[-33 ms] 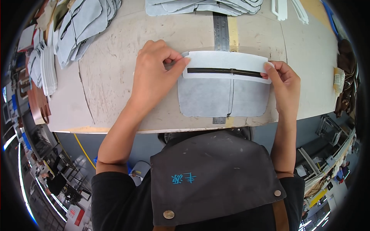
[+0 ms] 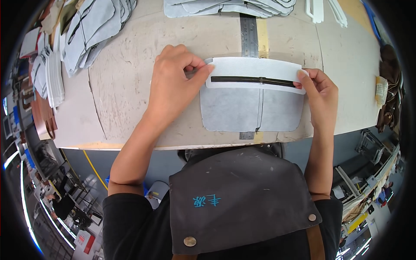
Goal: Assembling and inspecting small grey leather zippered pockets at a workshop table.
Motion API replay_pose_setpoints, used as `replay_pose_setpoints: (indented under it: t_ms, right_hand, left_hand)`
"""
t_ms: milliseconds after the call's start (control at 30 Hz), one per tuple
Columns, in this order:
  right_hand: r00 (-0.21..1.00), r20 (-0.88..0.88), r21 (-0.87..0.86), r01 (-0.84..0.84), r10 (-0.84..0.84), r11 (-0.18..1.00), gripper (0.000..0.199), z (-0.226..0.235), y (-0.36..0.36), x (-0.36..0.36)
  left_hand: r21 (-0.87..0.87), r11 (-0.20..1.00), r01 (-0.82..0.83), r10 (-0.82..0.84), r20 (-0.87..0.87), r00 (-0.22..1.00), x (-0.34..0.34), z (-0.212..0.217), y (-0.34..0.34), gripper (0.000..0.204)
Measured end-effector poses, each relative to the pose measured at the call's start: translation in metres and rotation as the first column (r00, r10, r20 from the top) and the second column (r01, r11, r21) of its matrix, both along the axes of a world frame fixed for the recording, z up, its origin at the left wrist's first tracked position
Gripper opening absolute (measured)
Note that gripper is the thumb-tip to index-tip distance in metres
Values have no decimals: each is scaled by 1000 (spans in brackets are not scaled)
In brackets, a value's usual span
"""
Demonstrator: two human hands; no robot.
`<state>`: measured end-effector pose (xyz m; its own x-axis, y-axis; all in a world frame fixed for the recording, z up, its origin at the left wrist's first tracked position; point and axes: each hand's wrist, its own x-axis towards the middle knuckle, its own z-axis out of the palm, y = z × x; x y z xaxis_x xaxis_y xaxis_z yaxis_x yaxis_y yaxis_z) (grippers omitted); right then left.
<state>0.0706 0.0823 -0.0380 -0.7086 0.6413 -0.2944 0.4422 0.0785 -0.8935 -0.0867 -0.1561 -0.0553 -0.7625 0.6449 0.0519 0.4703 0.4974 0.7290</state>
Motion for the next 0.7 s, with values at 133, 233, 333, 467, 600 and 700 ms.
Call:
replay_pose_setpoints:
  t_ms: [133, 233, 333, 467, 600, 700]
  right_hand:
    - [1000, 2, -3, 2, -2, 1000, 16, -2, 2, -3]
    - [1000, -9, 2, 0, 0, 1000, 16, -4, 3, -4]
    - [1000, 5, 15, 3, -3, 1000, 16, -4, 2, -5]
    - [1000, 15, 23, 10, -10, 1000, 16, -3, 1, -6]
    - [1000, 14, 27, 14, -14, 1000, 16, -4, 1, -7]
    - [1000, 19, 31, 19, -20, 999, 16, -4, 1, -7]
  left_hand:
    - [6, 1000, 4, -4, -15, 1000, -3, -1, 3, 13]
    - [42, 999, -15, 15, -6, 1000, -5, -4, 5, 15]
    - [47, 999, -14, 15, -15, 1000, -4, -5, 5, 15]
    - [53, 998, -20, 20, -15, 1000, -4, -6, 5, 16]
    - [66, 998, -15, 17, -31, 999, -4, -8, 5, 17]
    - [71, 997, -16, 18, -32, 999, -4, -8, 6, 17]
